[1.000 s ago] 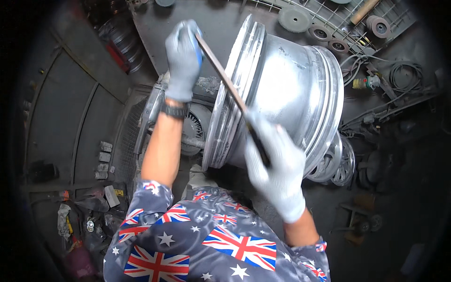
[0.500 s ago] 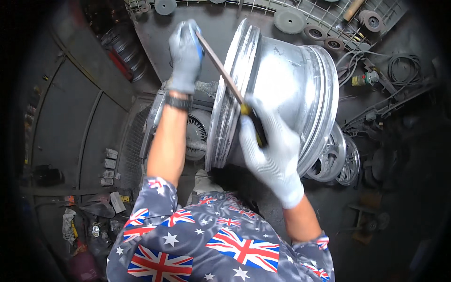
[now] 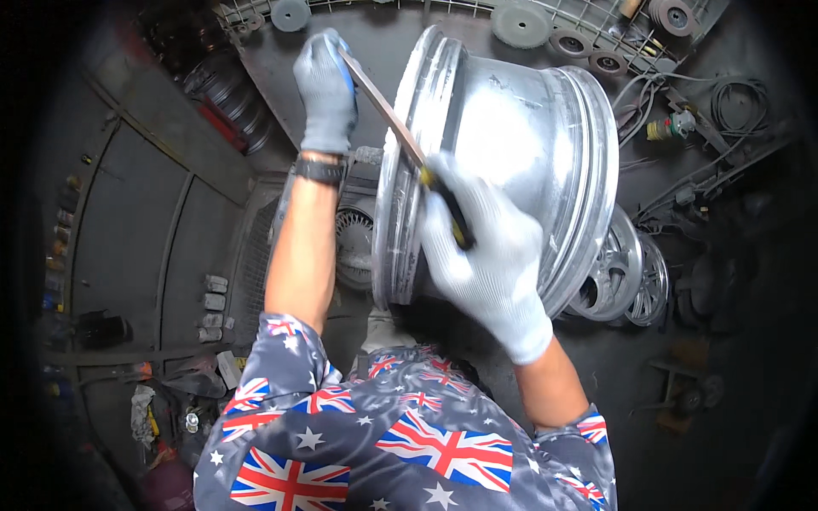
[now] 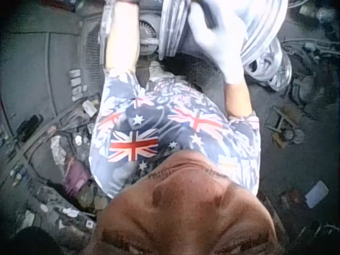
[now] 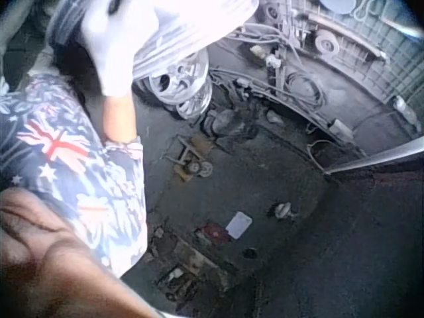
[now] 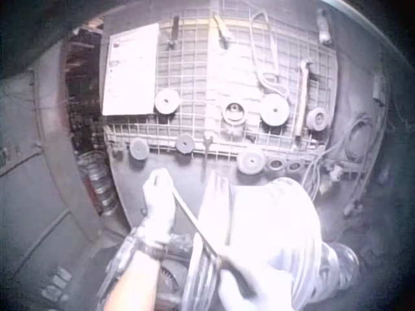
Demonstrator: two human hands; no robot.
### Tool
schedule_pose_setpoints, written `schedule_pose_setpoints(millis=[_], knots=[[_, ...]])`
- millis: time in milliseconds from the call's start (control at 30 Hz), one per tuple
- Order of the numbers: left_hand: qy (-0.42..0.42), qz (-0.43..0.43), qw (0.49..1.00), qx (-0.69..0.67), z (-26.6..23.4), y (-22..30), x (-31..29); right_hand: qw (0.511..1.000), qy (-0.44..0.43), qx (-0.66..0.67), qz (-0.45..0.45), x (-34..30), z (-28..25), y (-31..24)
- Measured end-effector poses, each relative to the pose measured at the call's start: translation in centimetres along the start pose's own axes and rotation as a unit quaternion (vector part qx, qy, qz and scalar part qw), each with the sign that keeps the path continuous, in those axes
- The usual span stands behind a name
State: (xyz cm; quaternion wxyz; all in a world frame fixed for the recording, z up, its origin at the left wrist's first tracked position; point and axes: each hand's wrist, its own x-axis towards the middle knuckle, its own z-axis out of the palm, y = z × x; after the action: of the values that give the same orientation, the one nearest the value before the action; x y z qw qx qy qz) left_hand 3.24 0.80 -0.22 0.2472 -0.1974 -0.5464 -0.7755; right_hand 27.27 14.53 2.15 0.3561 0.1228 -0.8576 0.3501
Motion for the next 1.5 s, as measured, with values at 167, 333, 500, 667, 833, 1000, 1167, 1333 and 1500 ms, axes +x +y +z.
schedule_pose_setpoints(millis=[167,333,500,667,833,1000,1167,1333,1500], knots=[[0.018,0.020,0.999,-0.019,-0.4,-1.1,-2.8,0.999,-0.032,-0.035,-0.006,-3.1,-1.7,-1.0],[-0.005,-0.019,0.996,-0.087,0.7,0.6,-6.0,0.998,-0.043,-0.038,0.021,-5.0,-3.2,-1.7],[0.040,0.011,0.998,-0.040,-1.2,-1.9,1.9,0.998,-0.039,0.001,0.043,0.7,0.0,-1.0],[0.009,-0.027,0.996,-0.081,0.3,0.5,-4.2,1.000,-0.017,-0.024,0.001,-4.1,-2.0,-0.5],[0.018,-0.029,0.993,-0.109,0.9,0.9,-5.8,0.999,-0.032,-0.028,0.008,-4.9,-3.1,-0.8],[0.069,0.031,0.997,0.010,-1.4,-1.6,2.1,1.000,0.001,0.002,-0.028,0.6,0.5,0.3],[0.006,-0.022,0.995,-0.092,-0.2,0.4,-5.5,0.999,-0.037,-0.024,0.013,-5.0,-2.3,-1.0],[0.011,0.015,0.996,-0.085,0.8,0.4,-4.9,0.998,-0.031,-0.045,0.006,-4.3,-2.9,-1.0],[0.058,0.033,0.996,-0.059,-0.4,-1.9,1.2,1.000,-0.008,-0.009,-0.012,-0.2,-0.1,0.3]])
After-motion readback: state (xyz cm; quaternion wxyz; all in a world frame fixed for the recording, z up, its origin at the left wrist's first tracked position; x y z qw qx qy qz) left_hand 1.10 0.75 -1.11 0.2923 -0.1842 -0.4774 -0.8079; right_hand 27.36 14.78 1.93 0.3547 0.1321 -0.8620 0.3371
